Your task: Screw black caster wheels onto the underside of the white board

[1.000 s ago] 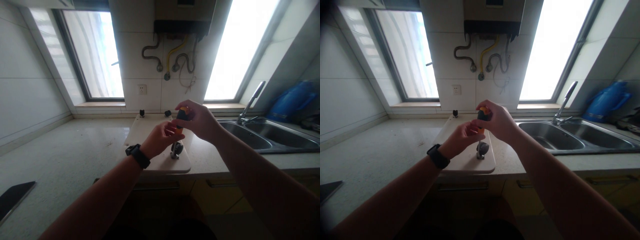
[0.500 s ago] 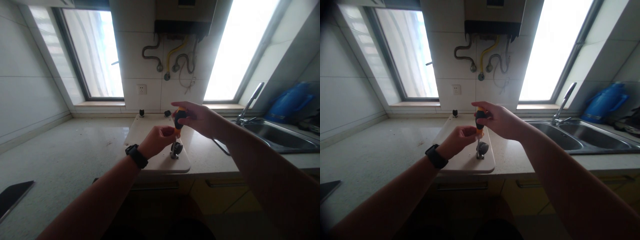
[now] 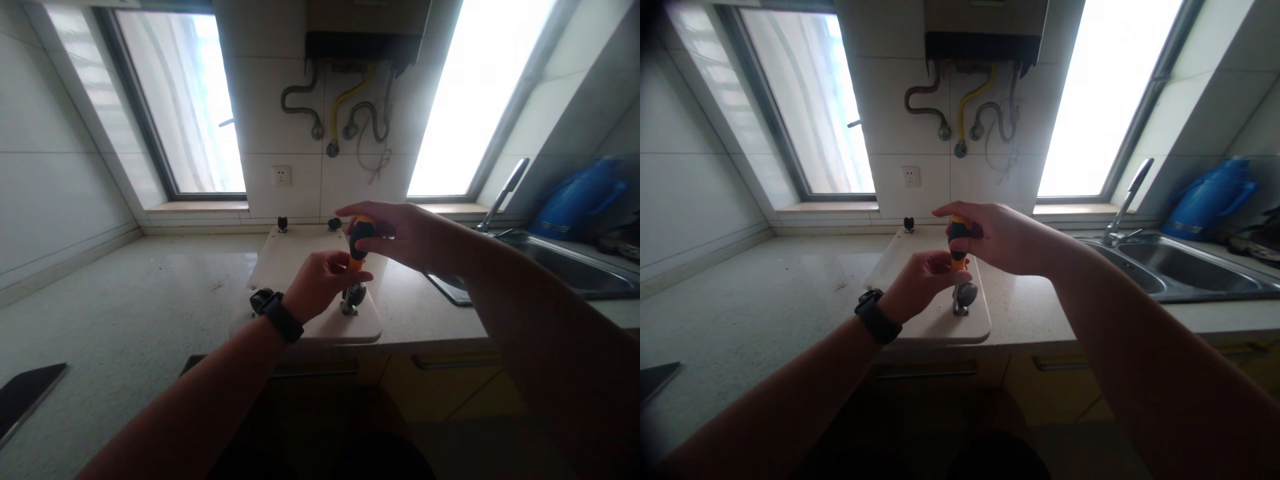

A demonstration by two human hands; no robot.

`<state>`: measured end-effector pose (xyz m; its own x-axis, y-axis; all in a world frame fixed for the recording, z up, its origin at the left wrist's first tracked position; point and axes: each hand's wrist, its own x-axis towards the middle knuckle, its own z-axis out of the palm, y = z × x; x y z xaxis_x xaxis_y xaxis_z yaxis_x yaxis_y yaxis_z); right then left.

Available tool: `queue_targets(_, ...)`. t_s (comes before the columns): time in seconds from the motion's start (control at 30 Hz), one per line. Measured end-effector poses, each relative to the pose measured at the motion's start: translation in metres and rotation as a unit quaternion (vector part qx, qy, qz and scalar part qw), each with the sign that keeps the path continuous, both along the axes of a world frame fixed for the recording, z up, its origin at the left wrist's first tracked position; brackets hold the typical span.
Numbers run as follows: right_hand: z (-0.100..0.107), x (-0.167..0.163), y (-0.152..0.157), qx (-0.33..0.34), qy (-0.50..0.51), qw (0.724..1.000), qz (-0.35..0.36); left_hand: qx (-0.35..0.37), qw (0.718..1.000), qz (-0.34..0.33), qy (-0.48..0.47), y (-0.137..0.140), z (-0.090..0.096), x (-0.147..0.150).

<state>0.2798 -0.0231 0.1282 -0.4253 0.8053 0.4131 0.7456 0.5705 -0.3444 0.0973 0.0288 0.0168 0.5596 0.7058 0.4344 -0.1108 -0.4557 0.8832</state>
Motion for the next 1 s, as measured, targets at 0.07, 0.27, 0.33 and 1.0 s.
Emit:
queue_targets(0.07, 0.003, 0.004, 0.001, -0.004, -0.011, 1.000, 0.023, 0.004, 1.000, 0.005, -0.006, -0.001, -0.001, 0.003)
queue_targets(0.27, 0.001, 0.003, 0.006, -0.030, -0.005, 0.999, 0.040, 0.003, 0.998, 0.058, -0.008, -0.002, -0.004, 0.010)
queue_targets(0.33, -0.002, -0.001, 0.008, -0.019, 0.004, 1.000, 0.011, -0.012, 0.996, 0.086, -0.014, -0.002, -0.004, 0.010)
queue_targets(1.0, -0.011, 0.002, 0.020, -0.066, 0.103, 0.992, 0.037, 0.025, 1.000, -0.004, 0.002, 0.010, 0.004, 0.001)
